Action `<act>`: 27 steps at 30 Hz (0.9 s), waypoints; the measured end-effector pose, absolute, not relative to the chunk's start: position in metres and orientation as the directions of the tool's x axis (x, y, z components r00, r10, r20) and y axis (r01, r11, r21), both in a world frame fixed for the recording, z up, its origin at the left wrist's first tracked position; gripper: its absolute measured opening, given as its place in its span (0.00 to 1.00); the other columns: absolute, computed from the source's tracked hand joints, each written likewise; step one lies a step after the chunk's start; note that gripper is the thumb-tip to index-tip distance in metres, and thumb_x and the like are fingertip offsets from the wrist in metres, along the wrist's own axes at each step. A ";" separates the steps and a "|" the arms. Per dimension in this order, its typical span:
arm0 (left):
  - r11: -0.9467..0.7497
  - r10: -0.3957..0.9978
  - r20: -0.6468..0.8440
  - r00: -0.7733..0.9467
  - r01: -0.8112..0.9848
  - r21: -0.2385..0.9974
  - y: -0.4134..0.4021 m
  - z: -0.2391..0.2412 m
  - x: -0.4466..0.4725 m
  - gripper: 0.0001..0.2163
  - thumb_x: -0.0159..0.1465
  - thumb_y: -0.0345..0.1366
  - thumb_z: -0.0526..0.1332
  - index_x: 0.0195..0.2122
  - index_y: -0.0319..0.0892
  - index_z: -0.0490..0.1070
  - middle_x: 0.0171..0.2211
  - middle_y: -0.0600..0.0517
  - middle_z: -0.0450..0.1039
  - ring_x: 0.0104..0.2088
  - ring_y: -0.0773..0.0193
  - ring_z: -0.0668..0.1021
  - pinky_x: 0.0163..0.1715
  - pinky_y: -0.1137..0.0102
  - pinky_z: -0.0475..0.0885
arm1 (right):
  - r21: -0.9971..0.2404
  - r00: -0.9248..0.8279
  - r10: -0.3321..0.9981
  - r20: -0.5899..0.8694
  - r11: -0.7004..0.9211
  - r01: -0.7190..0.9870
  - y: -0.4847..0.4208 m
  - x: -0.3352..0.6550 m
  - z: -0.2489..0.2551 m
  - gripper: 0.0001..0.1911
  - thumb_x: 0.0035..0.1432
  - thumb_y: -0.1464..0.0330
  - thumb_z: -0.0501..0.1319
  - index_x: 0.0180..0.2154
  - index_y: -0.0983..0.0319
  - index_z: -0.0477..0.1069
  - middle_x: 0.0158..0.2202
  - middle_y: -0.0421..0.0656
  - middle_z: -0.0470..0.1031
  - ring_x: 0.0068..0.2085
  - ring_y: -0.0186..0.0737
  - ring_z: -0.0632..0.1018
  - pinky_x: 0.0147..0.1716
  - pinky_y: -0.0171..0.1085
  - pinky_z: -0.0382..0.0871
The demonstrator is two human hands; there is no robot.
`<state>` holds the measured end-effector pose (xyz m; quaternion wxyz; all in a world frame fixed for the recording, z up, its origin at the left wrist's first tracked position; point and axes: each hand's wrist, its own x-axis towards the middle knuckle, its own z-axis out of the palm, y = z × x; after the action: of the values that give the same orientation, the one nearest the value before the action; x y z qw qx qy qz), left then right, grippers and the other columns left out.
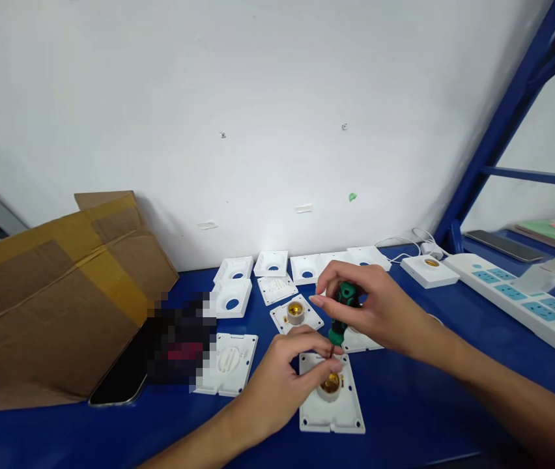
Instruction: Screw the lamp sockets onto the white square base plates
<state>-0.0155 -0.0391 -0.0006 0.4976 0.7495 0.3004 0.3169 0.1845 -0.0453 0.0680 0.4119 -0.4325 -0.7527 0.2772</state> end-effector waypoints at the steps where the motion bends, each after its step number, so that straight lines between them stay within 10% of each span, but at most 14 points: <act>1: -0.335 0.772 0.188 0.607 0.137 0.932 -0.038 0.000 -0.015 0.09 0.70 0.36 0.66 0.31 0.43 0.82 0.34 0.50 0.83 0.42 0.55 0.82 0.49 0.64 0.72 | -0.798 -0.261 0.881 0.395 0.470 0.378 -0.043 0.186 0.064 0.11 0.68 0.58 0.65 0.38 0.58 0.74 0.29 0.37 0.76 0.30 0.35 0.74 0.29 0.36 0.66; 6: -0.261 0.833 0.153 0.532 0.134 0.956 -0.030 -0.003 -0.017 0.12 0.71 0.41 0.64 0.33 0.43 0.81 0.27 0.51 0.83 0.33 0.59 0.80 0.43 0.65 0.72 | -0.926 -0.212 0.907 0.363 0.327 -0.188 -0.029 0.202 0.051 0.31 0.75 0.45 0.43 0.58 0.54 0.74 0.60 0.46 0.79 0.62 0.45 0.77 0.61 0.47 0.67; 10: -0.207 0.860 0.116 0.497 0.133 0.969 -0.028 -0.006 -0.020 0.13 0.70 0.44 0.65 0.33 0.42 0.80 0.26 0.52 0.82 0.31 0.60 0.78 0.43 0.66 0.73 | -0.793 -0.337 0.911 0.240 -0.017 -0.609 -0.025 0.213 0.038 0.38 0.72 0.40 0.37 0.71 0.49 0.60 0.70 0.45 0.69 0.68 0.44 0.72 0.68 0.49 0.62; 23: -0.208 0.890 0.114 0.442 0.172 0.963 -0.025 -0.006 -0.023 0.11 0.68 0.44 0.68 0.32 0.43 0.81 0.25 0.53 0.83 0.31 0.61 0.82 0.39 0.70 0.77 | -0.804 -0.334 0.921 0.202 -0.039 -0.594 -0.025 0.216 0.027 0.16 0.75 0.63 0.57 0.57 0.57 0.78 0.60 0.44 0.81 0.61 0.39 0.80 0.58 0.36 0.73; 27: -0.229 0.892 0.134 0.432 0.175 0.958 -0.025 -0.006 -0.024 0.12 0.67 0.44 0.68 0.31 0.43 0.81 0.25 0.52 0.83 0.30 0.59 0.83 0.38 0.69 0.78 | -0.859 -0.233 0.968 0.092 -0.041 -0.510 -0.023 0.213 0.017 0.17 0.71 0.58 0.63 0.54 0.59 0.80 0.56 0.50 0.83 0.43 0.39 0.88 0.36 0.32 0.78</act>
<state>-0.0239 -0.0250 -0.0056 0.4868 0.6922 0.3853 0.3680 0.2128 -0.0228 0.0171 0.5544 -0.2758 -0.4149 0.6667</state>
